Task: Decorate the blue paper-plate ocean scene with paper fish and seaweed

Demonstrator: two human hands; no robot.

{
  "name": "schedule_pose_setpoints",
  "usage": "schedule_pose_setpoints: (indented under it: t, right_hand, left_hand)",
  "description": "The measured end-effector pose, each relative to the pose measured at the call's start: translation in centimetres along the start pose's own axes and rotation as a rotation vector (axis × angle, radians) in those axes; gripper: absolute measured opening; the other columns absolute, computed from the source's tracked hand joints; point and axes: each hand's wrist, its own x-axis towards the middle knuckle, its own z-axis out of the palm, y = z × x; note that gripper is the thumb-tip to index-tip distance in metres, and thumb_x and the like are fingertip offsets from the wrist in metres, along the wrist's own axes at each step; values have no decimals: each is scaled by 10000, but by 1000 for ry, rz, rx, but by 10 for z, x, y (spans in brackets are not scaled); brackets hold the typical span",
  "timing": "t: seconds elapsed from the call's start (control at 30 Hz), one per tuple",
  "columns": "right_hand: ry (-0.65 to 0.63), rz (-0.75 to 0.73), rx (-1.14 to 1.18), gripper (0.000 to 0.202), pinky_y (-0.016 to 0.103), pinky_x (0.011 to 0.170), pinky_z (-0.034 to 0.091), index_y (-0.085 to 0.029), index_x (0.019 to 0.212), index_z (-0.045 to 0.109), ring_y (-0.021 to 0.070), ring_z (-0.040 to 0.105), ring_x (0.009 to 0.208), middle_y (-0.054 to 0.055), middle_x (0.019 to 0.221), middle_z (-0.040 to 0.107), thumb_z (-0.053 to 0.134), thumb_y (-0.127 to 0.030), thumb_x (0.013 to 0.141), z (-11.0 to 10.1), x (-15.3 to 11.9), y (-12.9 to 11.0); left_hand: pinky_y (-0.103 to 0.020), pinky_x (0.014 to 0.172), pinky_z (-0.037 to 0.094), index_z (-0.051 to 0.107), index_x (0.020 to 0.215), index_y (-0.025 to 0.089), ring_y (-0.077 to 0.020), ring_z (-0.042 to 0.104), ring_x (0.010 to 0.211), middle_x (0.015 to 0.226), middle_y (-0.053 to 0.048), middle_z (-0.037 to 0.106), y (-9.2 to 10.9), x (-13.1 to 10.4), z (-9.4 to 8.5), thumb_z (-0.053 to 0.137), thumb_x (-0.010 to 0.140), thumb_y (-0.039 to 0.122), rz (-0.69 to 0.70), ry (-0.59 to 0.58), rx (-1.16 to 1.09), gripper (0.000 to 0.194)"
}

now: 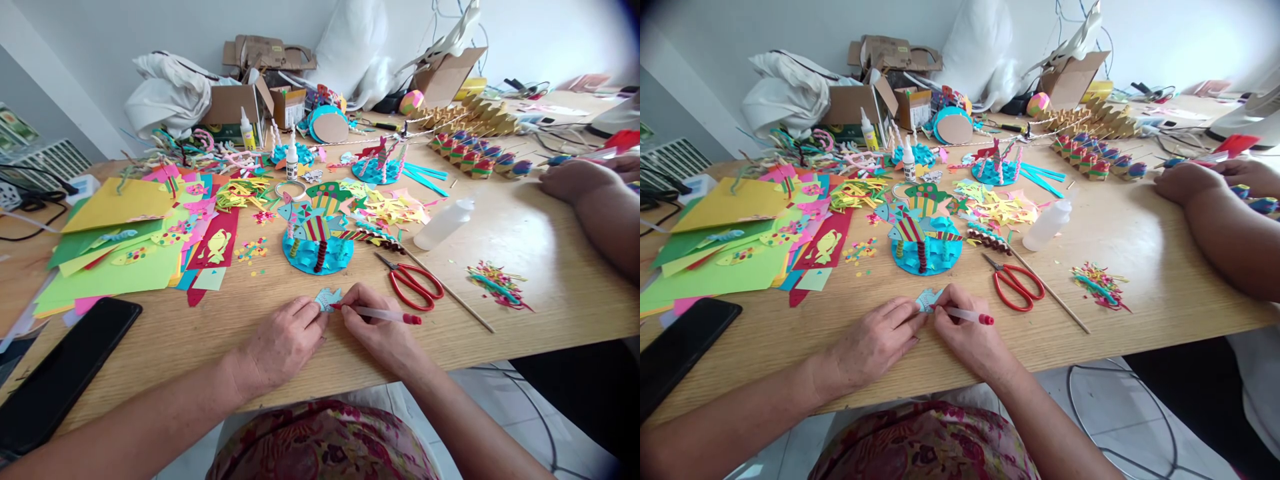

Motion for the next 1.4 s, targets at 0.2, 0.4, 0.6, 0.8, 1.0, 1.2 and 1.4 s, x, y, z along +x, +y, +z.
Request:
schedule_pose_setpoints:
  t: [0.2,0.4,0.6,0.8,1.0,1.2,1.4]
  right_hand:
    - [28,-6,-14,107,205,458,298,-199,624,442,86,407,463,-58,504,444,441,-146,716,-1,0,0]
    - [11,11,12,98,207,458,292,-198,627,441,87,403,466,-58,510,435,436,-135,701,-1,0,0]
    - [54,15,50,105,208,449,278,-194,626,448,89,391,483,-51,529,436,440,-150,720,-3,1,2]
    - [51,11,82,106,205,451,286,-192,631,455,88,401,495,-48,540,451,442,-136,721,-3,0,4]
    - [36,5,96,100,204,457,296,-193,635,457,90,418,499,-46,546,472,445,-137,718,-2,1,4]
    - [22,12,102,99,203,458,298,-194,634,458,90,417,497,-49,541,466,447,-134,712,-2,1,4]
    - [22,13,76,91,205,473,312,-194,642,460,93,431,514,-44,562,480,448,-140,714,-1,0,5]
  left_hand:
    - [-346,877,468,543,1048,92,-206,516,994,956,-96,577,0,0,0,425,852,124,-10,-1,-15,231]
    - [-346,883,468,542,1052,89,-208,515,994,964,-94,576,0,0,0,447,844,133,-33,-5,-41,233]
    - [-349,869,472,550,1036,95,-211,515,989,961,-93,577,0,0,1,421,856,133,-37,6,-29,225]
    - [-351,868,461,501,1129,104,-209,511,965,988,-83,572,0,0,3,450,851,165,-43,-15,-9,290]
    - [-367,845,456,479,1151,114,-218,494,956,967,-80,563,0,0,5,483,841,221,-65,-59,-4,328]
    - [-369,840,450,478,1154,113,-223,478,950,960,-75,547,0,0,5,483,841,227,-69,-76,-6,333]
    - [-367,839,450,475,1154,118,-219,484,957,959,-76,548,1,1,3,485,843,234,-70,-75,-9,332]
